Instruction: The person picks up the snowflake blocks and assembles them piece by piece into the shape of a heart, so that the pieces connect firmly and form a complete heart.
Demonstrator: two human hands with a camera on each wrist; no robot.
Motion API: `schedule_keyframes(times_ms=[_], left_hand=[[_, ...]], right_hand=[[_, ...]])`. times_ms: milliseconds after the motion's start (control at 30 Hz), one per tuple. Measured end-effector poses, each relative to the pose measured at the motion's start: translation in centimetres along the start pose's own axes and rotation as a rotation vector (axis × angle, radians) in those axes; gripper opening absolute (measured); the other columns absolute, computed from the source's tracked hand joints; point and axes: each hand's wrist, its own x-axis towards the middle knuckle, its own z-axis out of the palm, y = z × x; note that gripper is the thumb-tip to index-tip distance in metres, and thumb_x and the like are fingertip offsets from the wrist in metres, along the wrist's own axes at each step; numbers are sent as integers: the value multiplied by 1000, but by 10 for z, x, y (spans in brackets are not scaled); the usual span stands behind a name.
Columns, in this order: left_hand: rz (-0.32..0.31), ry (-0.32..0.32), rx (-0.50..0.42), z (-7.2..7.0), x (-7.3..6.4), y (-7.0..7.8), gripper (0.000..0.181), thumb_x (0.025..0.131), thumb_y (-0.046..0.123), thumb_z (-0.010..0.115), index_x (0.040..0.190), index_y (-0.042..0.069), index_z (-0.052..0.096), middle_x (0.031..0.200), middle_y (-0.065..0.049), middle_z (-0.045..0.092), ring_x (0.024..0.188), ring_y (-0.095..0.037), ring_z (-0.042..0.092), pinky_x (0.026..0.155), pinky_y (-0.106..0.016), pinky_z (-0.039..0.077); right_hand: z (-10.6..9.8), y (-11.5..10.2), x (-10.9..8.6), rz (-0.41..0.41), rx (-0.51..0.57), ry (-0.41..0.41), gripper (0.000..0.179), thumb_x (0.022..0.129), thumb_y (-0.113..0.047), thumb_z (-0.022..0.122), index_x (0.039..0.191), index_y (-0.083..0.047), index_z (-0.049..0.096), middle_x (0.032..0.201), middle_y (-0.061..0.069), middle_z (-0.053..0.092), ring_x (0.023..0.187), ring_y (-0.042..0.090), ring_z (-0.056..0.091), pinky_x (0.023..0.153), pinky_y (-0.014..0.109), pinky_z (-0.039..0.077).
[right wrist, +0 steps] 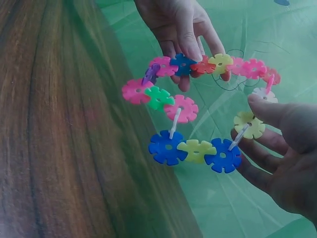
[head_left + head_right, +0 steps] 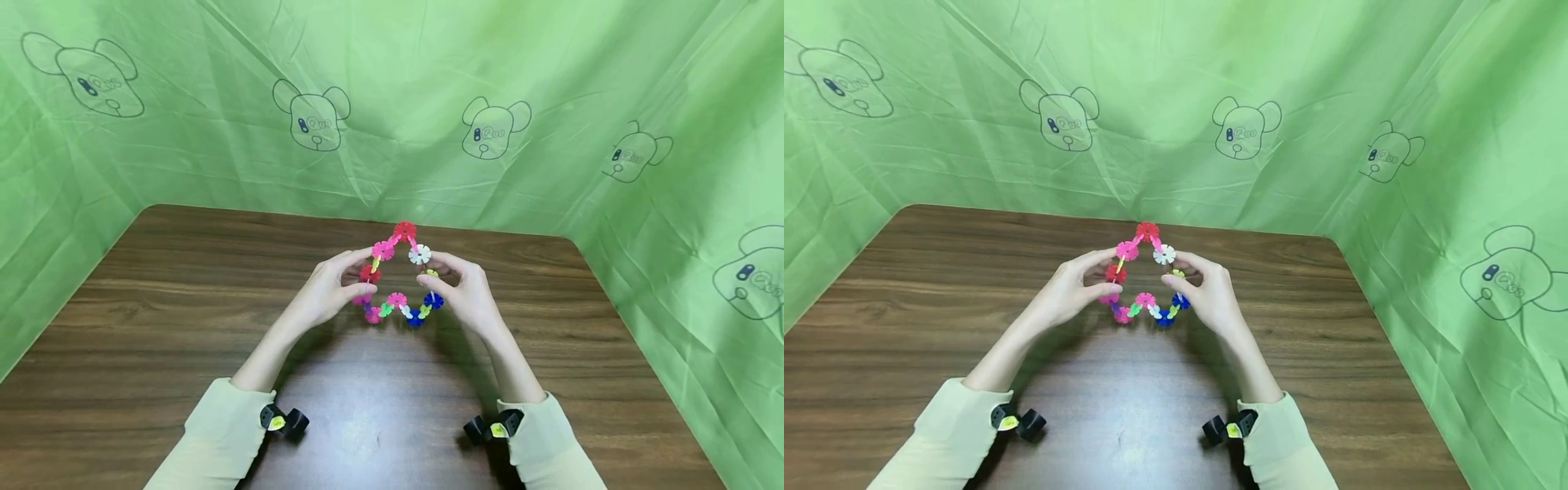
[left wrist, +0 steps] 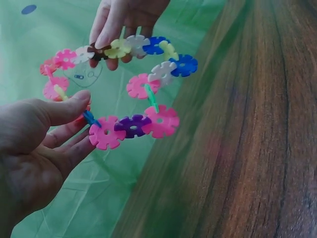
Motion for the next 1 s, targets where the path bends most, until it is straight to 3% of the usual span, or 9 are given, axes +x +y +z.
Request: schedule_keyframes(times_ms=[167, 333, 533, 733, 867, 933, 1000], left_hand=[[10, 53, 16, -5, 1, 10, 60, 88, 13, 81, 144, 13, 59, 122, -9, 70, 113, -26, 71, 101, -42, 57], [25, 98, -39, -10, 2, 17, 44, 87, 6, 81, 129, 8, 68, 116, -9, 68, 109, -25, 71, 100, -36, 58], [69, 127, -72, -14, 2, 22, 33, 87, -2, 78, 119, 4, 71, 115, -11, 65, 113, -26, 71, 102, -29, 56], [125, 150, -115, -12, 5, 25, 29, 86, -6, 77, 115, 0, 73, 117, -13, 66, 114, -26, 71, 103, -30, 55], [139, 157, -43, -15, 4, 25, 46, 87, -4, 77, 130, 7, 67, 128, -11, 66, 125, -27, 65, 110, -36, 52], [111, 140, -27, -18, 2, 25, 61, 88, -7, 72, 144, 12, 58, 137, -11, 63, 133, -29, 60, 114, -41, 49], [50, 108, -76, -21, 0, 23, 72, 90, -11, 62, 155, 14, 44, 146, -15, 57, 138, -33, 56, 114, -46, 48]], right_hand=[[-3, -6, 1, -29, 21, 31, 39, 89, -21, 82, 126, -13, 73, 109, 10, 78, 98, 21, 72, 82, 25, 57], [-3, -14, 1, -50, 108, 30, 39, 87, -14, 83, 124, -13, 73, 111, 11, 78, 99, 21, 73, 87, 33, 61], [-2, -21, -1, -85, 189, 52, 40, 85, -5, 83, 123, -11, 74, 119, 12, 75, 109, 17, 72, 99, 39, 58], [0, -20, -5, -150, 227, 124, 39, 80, 4, 83, 117, -6, 75, 117, 12, 76, 109, 9, 71, 99, 39, 58], [1, -20, -7, -202, 175, 188, 39, 78, 5, 85, 114, -10, 77, 113, 8, 77, 107, 4, 69, 100, 35, 57], [1, -20, -8, -231, 144, 214, 39, 78, 5, 85, 113, -11, 78, 113, 7, 77, 108, 4, 68, 101, 34, 56], [1, -20, -9, -264, 114, 238, 39, 78, 6, 85, 112, -11, 78, 112, 7, 77, 107, 4, 67, 100, 33, 56]])
